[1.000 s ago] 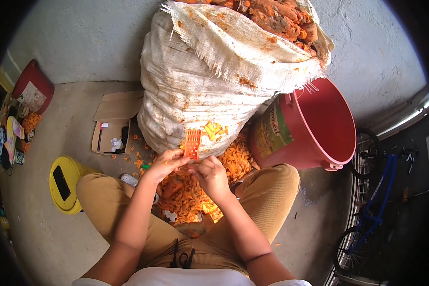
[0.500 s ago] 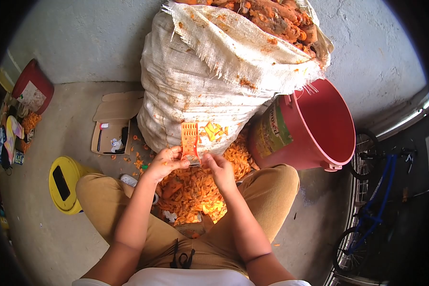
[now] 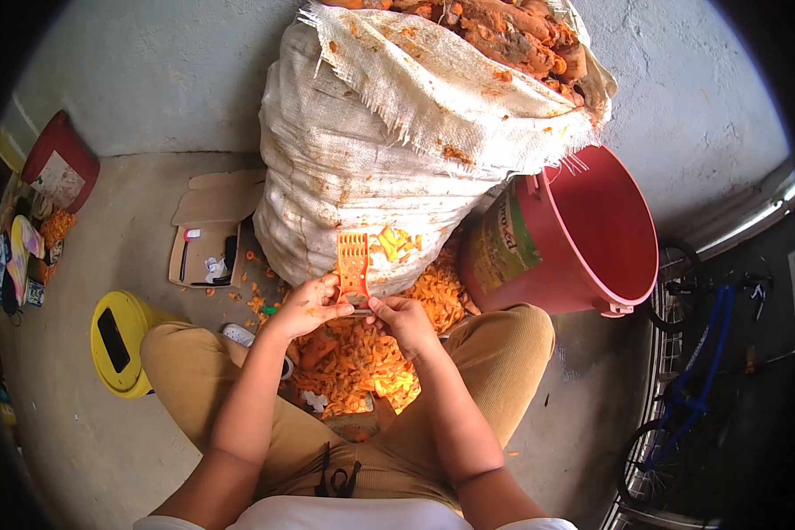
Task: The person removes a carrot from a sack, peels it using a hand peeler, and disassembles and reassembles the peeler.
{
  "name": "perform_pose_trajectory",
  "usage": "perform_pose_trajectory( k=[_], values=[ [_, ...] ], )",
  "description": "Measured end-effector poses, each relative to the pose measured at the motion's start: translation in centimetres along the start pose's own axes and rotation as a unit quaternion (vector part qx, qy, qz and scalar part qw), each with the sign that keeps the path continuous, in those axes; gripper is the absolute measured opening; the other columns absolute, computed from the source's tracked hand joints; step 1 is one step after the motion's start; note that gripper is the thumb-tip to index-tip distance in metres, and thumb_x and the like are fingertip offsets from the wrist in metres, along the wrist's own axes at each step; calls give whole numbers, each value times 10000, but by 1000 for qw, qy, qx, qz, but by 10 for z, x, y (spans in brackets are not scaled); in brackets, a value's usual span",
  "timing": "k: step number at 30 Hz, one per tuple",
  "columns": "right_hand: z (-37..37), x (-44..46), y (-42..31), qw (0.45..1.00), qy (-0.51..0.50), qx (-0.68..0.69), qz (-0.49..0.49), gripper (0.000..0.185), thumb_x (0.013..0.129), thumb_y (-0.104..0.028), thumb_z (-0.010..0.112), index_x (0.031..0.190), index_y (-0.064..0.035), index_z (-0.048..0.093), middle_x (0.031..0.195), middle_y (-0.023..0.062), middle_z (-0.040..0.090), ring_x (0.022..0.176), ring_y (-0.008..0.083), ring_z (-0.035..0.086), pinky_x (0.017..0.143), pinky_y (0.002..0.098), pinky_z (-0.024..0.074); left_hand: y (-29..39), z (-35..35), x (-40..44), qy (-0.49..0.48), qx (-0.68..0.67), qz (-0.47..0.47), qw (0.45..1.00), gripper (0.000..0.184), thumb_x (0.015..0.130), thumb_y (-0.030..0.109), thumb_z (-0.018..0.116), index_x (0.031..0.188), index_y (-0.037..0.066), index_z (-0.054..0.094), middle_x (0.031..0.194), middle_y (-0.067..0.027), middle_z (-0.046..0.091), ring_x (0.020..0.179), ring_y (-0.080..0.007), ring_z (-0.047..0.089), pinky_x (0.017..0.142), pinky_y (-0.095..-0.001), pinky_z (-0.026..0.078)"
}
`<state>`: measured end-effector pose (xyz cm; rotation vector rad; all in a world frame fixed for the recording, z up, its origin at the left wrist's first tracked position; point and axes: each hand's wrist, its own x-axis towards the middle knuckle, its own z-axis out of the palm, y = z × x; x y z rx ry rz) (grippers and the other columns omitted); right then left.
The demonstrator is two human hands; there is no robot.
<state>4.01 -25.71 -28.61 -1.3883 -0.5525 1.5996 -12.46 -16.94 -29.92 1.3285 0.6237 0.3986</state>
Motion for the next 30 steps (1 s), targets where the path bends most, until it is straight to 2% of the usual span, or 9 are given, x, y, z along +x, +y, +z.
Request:
perform_pose_trajectory(
  k=[5, 8, 10, 14, 17, 20, 26, 28, 30],
  values=[
    [5, -5, -5, 994, 18, -100, -41, 210, 824, -160, 549, 890, 34, 596, 650, 13, 569, 544, 52, 448, 507, 183, 364, -1, 0, 0, 4, 3, -11, 1000, 330, 749, 3, 597, 1051, -15, 465, 934, -24, 543, 814, -63, 480, 770, -221, 419],
    [6, -5, -6, 993, 24, -103, -47, 211, 823, -145, 549, 910, 44, 587, 658, 13, 571, 558, 50, 455, 519, 182, 367, -6, 1, 2, 13, 32, 1, 999, 309, 761, 59, 603, 1038, 0, 480, 929, -24, 543, 817, -64, 485, 711, -210, 433],
    [6, -5, -6, 994, 26, -92, -50, 211, 824, -140, 546, 919, 45, 583, 669, 15, 573, 568, 52, 463, 527, 182, 371, 2, 4, -1, 19, -17, -43, 999, 265, 773, 119, 602, 997, 12, 506, 872, -23, 554, 753, -67, 502, 641, -201, 434],
    [5, 2, 3, 994, 38, -65, -82, 218, 832, -146, 532, 953, 30, 576, 684, -4, 542, 511, 42, 419, 428, 161, 321, -3, 5, -3, -16, -83, -132, 988, 225, 789, 223, 592, 901, 32, 550, 735, -15, 561, 597, -73, 513, 528, -187, 413],
    [6, 2, 3, 993, 46, -64, -89, 215, 832, -143, 530, 951, 30, 577, 688, 0, 544, 514, 45, 421, 434, 165, 321, -3, 8, -2, 5, -114, -107, 988, 201, 791, 229, 592, 833, 35, 562, 673, -6, 554, 525, -65, 497, 502, -188, 418],
    [7, 1, 1, 993, 49, -60, -87, 210, 829, -139, 533, 942, 32, 580, 688, 6, 546, 523, 50, 424, 451, 171, 328, -2, 9, 0, 32, -166, -145, 975, 203, 788, 230, 596, 822, 32, 564, 679, -8, 553, 538, -58, 498, 488, -184, 419],
    [5, 3, 5, 995, 47, -38, -79, 206, 825, -134, 539, 923, 40, 587, 686, 17, 554, 556, 61, 443, 496, 184, 347, -2, 7, -2, 10, -105, -110, 988, 203, 775, 211, 611, 803, 12, 581, 649, -10, 558, 523, -54, 495, 470, -181, 411],
    [3, 5, 6, 996, 39, -43, -71, 214, 825, -142, 539, 931, 38, 591, 699, 24, 574, 601, 68, 478, 546, 196, 373, 2, 9, -3, 20, -113, -106, 988, 189, 766, 200, 620, 774, 14, 587, 656, -20, 571, 509, -53, 490, 464, -179, 402],
    [2, 5, 7, 995, 30, -48, -84, 211, 827, -141, 536, 919, 39, 595, 686, 18, 572, 586, 66, 474, 537, 199, 374, 2, 9, -3, 31, -109, -100, 989, 178, 757, 190, 629, 751, 16, 591, 666, -31, 582, 497, -53, 485, 459, -177, 393]
  ],
)
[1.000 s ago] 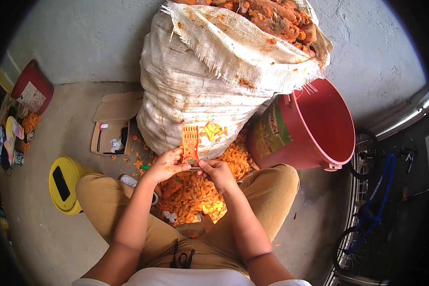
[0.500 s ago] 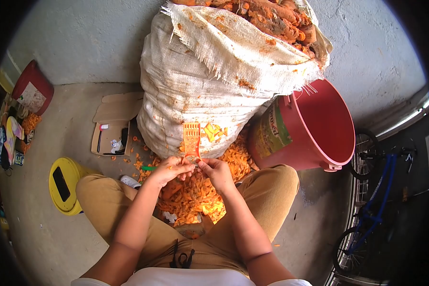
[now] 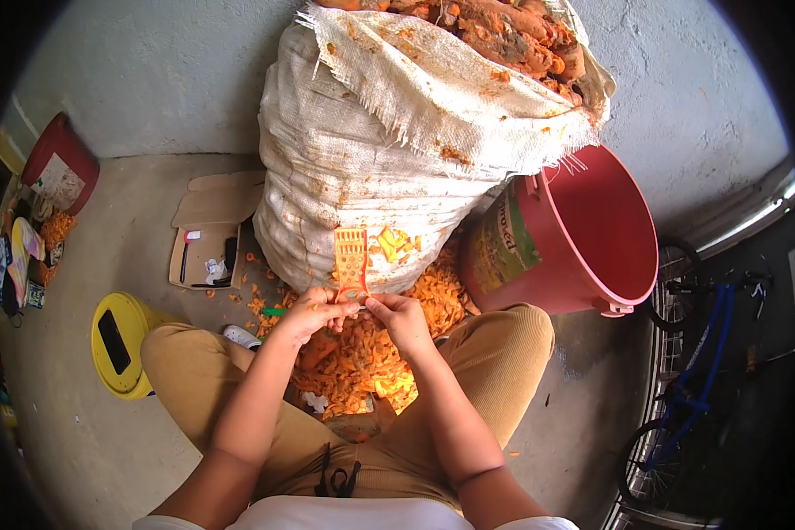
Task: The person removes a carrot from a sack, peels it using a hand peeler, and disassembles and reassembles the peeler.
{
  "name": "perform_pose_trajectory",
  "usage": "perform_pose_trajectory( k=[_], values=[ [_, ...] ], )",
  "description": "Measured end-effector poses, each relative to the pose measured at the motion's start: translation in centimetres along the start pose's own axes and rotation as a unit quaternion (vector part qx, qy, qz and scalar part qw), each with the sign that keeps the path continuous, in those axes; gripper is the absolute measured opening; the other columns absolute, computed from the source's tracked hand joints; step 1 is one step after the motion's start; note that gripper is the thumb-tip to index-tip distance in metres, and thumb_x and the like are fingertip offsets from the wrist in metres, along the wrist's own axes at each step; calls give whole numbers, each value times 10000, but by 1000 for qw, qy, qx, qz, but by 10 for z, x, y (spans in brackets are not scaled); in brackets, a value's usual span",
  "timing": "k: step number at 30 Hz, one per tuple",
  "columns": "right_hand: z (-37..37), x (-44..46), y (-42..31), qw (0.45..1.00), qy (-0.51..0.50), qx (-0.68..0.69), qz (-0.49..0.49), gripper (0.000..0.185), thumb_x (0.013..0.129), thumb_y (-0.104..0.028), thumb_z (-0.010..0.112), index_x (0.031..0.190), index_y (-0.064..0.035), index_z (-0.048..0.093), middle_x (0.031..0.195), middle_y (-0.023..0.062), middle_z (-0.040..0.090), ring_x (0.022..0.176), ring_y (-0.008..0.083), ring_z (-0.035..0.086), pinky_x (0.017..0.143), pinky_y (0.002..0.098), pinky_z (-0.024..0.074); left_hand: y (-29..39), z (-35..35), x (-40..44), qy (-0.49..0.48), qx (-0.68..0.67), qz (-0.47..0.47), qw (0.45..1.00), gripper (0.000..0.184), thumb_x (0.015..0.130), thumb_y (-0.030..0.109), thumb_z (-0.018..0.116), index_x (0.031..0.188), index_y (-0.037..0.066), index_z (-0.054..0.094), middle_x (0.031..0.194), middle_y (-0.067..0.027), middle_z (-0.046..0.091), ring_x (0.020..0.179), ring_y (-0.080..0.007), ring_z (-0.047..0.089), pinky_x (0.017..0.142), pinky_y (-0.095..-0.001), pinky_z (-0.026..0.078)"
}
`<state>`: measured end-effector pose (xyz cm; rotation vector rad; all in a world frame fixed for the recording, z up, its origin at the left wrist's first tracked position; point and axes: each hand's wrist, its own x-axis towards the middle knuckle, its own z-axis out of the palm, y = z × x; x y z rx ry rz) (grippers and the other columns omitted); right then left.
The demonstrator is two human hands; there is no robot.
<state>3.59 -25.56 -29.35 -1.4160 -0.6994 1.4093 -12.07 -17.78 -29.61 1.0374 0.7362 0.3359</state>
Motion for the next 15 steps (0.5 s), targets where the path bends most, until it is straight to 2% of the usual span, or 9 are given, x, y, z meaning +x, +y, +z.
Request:
perform_pose_trajectory(
  k=[1, 7, 15],
  values=[
    [0, 0, 0, 1000, -5, -2, -7, 209, 828, -141, 534, 913, 40, 597, 680, 15, 571, 578, 65, 472, 532, 200, 374, -2, -1, 1, 6, 6, 6, 1000, 173, 753, 186, 633, 743, 18, 592, 672, -36, 587, 493, -53, 483, 455, -176, 390],
    [5, -3, -7, 976, 49, -208, -49, 213, 836, -154, 510, 870, 37, 596, 610, 43, 570, 524, 78, 489, 503, 227, 400, -7, 3, 4, 45, 14, 6, 999, 160, 748, 175, 638, 721, 24, 591, 668, -43, 590, 489, -47, 474, 451, -176, 390],
    [4, -4, -11, 967, 56, -243, -58, 224, 836, -158, 502, 855, 47, 589, 609, 66, 579, 548, 97, 530, 522, 235, 420, -9, 4, 7, 55, 21, 5, 998, 161, 752, 165, 634, 675, 39, 570, 624, -24, 563, 483, -44, 457, 466, -181, 406]
  ],
)
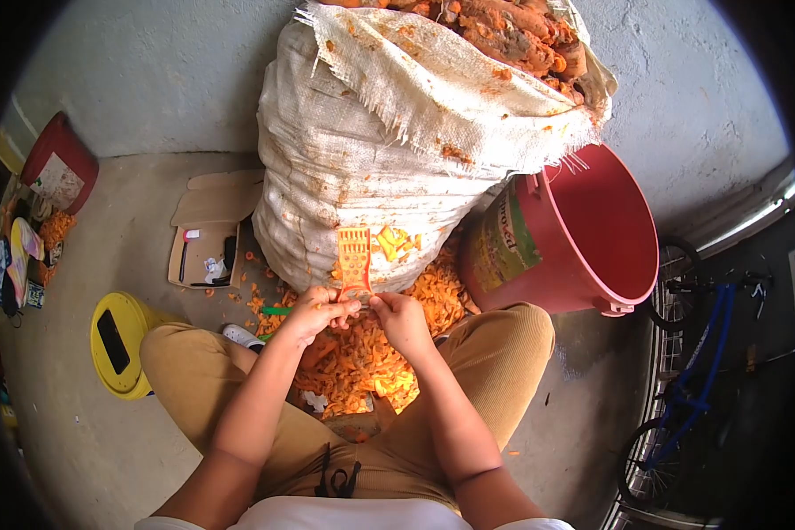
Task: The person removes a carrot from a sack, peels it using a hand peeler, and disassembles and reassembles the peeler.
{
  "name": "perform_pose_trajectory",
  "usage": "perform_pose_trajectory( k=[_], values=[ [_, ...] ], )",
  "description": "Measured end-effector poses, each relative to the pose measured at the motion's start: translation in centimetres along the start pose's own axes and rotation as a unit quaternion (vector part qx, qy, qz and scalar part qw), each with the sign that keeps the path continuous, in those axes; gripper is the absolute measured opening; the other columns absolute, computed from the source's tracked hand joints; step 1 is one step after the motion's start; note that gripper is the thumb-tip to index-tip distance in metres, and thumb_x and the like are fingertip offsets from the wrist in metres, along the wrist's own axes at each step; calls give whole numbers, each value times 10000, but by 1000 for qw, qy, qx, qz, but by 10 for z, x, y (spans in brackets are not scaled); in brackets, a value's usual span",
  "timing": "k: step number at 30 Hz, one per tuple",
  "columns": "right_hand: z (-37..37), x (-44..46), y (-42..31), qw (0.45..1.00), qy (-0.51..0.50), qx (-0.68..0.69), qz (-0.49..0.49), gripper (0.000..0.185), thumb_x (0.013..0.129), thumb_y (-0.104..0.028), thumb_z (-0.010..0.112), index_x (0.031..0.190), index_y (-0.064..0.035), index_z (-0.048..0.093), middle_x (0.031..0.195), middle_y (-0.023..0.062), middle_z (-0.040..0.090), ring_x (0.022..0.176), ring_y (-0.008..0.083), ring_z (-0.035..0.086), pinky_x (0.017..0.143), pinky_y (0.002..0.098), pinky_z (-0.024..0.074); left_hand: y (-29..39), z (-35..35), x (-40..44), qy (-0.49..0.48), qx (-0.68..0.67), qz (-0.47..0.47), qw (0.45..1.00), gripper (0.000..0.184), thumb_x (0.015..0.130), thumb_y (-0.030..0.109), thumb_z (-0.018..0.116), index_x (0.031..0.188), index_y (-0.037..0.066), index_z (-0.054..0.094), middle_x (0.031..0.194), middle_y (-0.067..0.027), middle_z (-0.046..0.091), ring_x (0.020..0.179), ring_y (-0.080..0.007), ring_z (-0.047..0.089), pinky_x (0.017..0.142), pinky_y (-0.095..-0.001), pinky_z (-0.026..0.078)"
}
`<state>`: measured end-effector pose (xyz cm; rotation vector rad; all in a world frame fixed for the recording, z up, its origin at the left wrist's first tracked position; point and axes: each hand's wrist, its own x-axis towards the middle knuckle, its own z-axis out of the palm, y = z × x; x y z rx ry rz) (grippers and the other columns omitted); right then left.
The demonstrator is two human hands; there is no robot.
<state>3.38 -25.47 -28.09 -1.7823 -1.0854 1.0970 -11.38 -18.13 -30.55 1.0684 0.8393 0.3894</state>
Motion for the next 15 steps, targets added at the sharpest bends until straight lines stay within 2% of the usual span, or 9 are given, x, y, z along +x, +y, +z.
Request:
perform_pose_trajectory(
  k=[2, 5, 15],
  values=[
    [0, 0, 0, 1000, -2, -1, 3, 226, 836, -159, 502, 853, 48, 590, 615, 67, 583, 551, 95, 533, 523, 234, 422, 2, 5, -2, 14, 27, 6, 1000, 165, 754, 163, 631, 661, 46, 561, 604, -16, 550, 477, -43, 448, 471, -184, 410],
    [-1, 0, 1, 1000, -5, 6, 12, 228, 836, -162, 503, 847, 47, 592, 622, 66, 589, 551, 91, 532, 524, 232, 424, 7, 4, -4, -6, -28, -13, 1000, 169, 759, 158, 626, 650, 52, 550, 575, -2, 527, 472, -41, 435, 472, -188, 409],
    [-2, 0, 4, 999, -17, 33, 37, 235, 832, -176, 511, 832, 41, 601, 609, 56, 593, 525, 77, 512, 503, 222, 412, 12, 8, -9, 8, -27, -9, 1000, 166, 769, 140, 613, 649, 47, 546, 543, 15, 496, 471, -40, 428, 462, -188, 398]
  ],
)
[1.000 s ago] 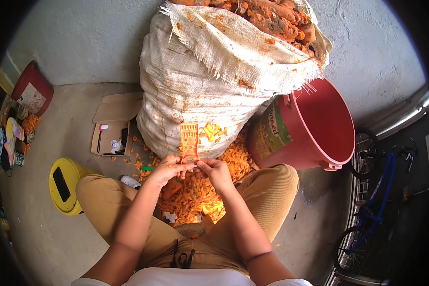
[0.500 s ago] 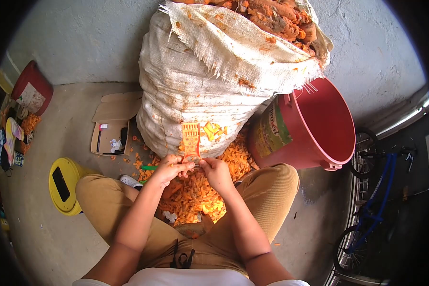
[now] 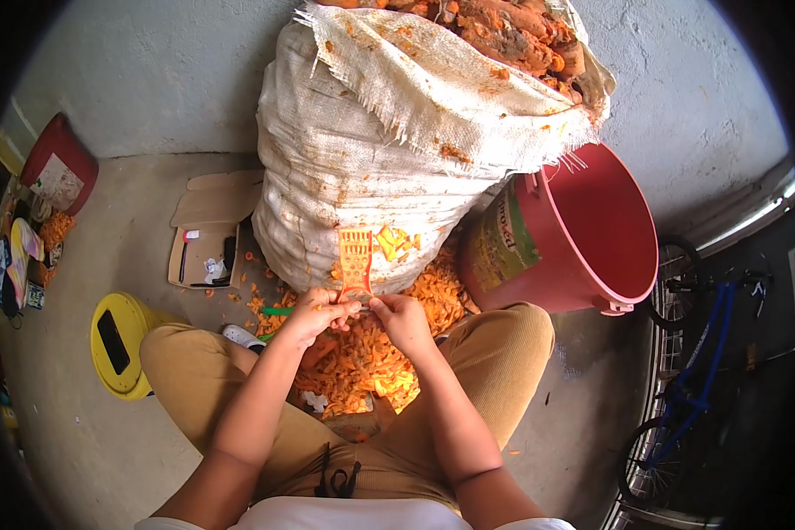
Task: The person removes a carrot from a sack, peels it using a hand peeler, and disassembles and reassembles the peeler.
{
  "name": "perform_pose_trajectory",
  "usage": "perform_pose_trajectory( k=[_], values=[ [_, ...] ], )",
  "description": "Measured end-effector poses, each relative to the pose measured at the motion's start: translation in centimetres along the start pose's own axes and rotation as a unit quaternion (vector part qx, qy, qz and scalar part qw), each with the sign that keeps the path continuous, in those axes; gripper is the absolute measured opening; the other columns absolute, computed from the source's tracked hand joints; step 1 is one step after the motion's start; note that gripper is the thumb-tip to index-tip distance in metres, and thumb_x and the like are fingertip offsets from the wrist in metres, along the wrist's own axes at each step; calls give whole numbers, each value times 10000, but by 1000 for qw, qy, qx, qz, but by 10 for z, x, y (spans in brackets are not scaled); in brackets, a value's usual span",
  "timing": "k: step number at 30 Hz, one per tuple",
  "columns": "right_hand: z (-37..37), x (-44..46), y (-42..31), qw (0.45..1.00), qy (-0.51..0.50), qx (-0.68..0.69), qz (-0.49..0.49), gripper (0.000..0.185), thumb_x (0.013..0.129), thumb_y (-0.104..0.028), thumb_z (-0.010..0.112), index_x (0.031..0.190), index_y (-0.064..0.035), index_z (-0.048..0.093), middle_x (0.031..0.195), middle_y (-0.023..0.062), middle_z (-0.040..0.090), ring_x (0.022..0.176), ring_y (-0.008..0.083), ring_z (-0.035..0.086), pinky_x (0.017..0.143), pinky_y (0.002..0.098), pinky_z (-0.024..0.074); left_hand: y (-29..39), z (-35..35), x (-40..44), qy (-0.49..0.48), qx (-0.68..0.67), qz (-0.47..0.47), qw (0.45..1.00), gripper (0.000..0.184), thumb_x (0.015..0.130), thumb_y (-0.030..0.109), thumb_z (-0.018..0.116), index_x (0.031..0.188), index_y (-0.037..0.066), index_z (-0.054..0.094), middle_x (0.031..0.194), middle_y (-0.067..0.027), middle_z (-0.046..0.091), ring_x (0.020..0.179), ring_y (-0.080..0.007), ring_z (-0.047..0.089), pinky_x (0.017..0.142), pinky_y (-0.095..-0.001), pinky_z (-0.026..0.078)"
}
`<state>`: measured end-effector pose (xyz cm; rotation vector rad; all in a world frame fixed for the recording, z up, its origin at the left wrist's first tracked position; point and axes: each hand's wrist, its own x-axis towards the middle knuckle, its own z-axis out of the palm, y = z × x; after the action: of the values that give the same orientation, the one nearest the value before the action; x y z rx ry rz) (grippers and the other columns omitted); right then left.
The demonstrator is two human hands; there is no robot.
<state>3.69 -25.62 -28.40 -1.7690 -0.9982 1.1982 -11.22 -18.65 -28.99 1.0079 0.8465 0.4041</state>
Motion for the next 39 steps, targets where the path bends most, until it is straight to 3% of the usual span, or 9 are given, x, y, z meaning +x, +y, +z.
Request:
perform_pose_trajectory(
  k=[4, 7, 19, 22, 25, 31, 34, 39],
  values=[
    [-3, 0, 0, 999, -17, 29, 7, 242, 837, -184, 512, 848, 40, 602, 634, 54, 599, 535, 77, 507, 516, 220, 411, 0, 0, 0, -1, 10, 0, 1000, 160, 774, 140, 608, 659, 42, 553, 541, 21, 487, 469, -38, 423, 463, -187, 401],
    [-6, -2, -8, 985, -64, 150, 56, 223, 854, -178, 486, 866, 22, 583, 662, 25, 560, 504, 53, 449, 422, 180, 348, -2, -1, 1, 0, 13, 0, 1000, 153, 779, 144, 603, 674, 38, 566, 547, 22, 489, 473, -37, 423, 465, -184, 403],
    [-10, 4, 0, 978, -98, 176, 51, 234, 863, -196, 480, 839, 15, 578, 679, 31, 569, 540, 66, 482, 492, 170, 393, 0, -2, 0, -10, -6, -19, 1000, 126, 784, 137, 585, 723, 27, 579, 564, 24, 484, 483, -37, 431, 483, -192, 446],
    [-12, 5, 2, 984, -101, 144, 28, 251, 859, -193, 485, 830, 30, 597, 677, 55, 604, 587, 85, 526, 569, 208, 426, -1, -3, 0, -7, -12, -22, 1000, 132, 781, 139, 587, 722, 21, 578, 566, 25, 481, 477, -36, 426, 483, -197, 457],
    [-9, 4, 0, 989, -81, 121, 16, 256, 859, -190, 482, 821, 36, 596, 669, 56, 602, 585, 86, 525, 569, 213, 429, -1, -2, 0, 0, -19, -22, 1000, 139, 781, 141, 587, 719, 17, 576, 564, 24, 478, 471, -36, 420, 482, -201, 462],
    [-9, 2, -5, 994, -59, 92, 15, 256, 858, -185, 484, 797, 39, 593, 629, 39, 584, 567, 80, 509, 559, 215, 424, -2, -2, 2, 11, -1, -24, 1000, 148, 783, 148, 586, 737, 7, 582, 566, 20, 483, 469, -36, 419, 490, -200, 462],
    [-11, 1, -9, 998, -62, 29, 15, 240, 863, -205, 477, 782, -1, 574, 639, 9, 545, 536, 62, 457, 477, 196, 376, -5, -3, 4, 9, -2, -28, 1000, 158, 784, 156, 588, 749, 2, 585, 567, 17, 487, 469, -34, 418, 493, -201, 462],
    [-11, 3, -4, 997, -71, 32, 9, 250, 861, -211, 481, 767, 0, 576, 647, 13, 556, 550, 63, 469, 491, 204, 386, -7, -1, 4, 26, -5, -8, 1000, 177, 786, 169, 592, 764, -7, 587, 574, 9, 500, 477, -36, 426, 495, -201, 457]
  ],
)
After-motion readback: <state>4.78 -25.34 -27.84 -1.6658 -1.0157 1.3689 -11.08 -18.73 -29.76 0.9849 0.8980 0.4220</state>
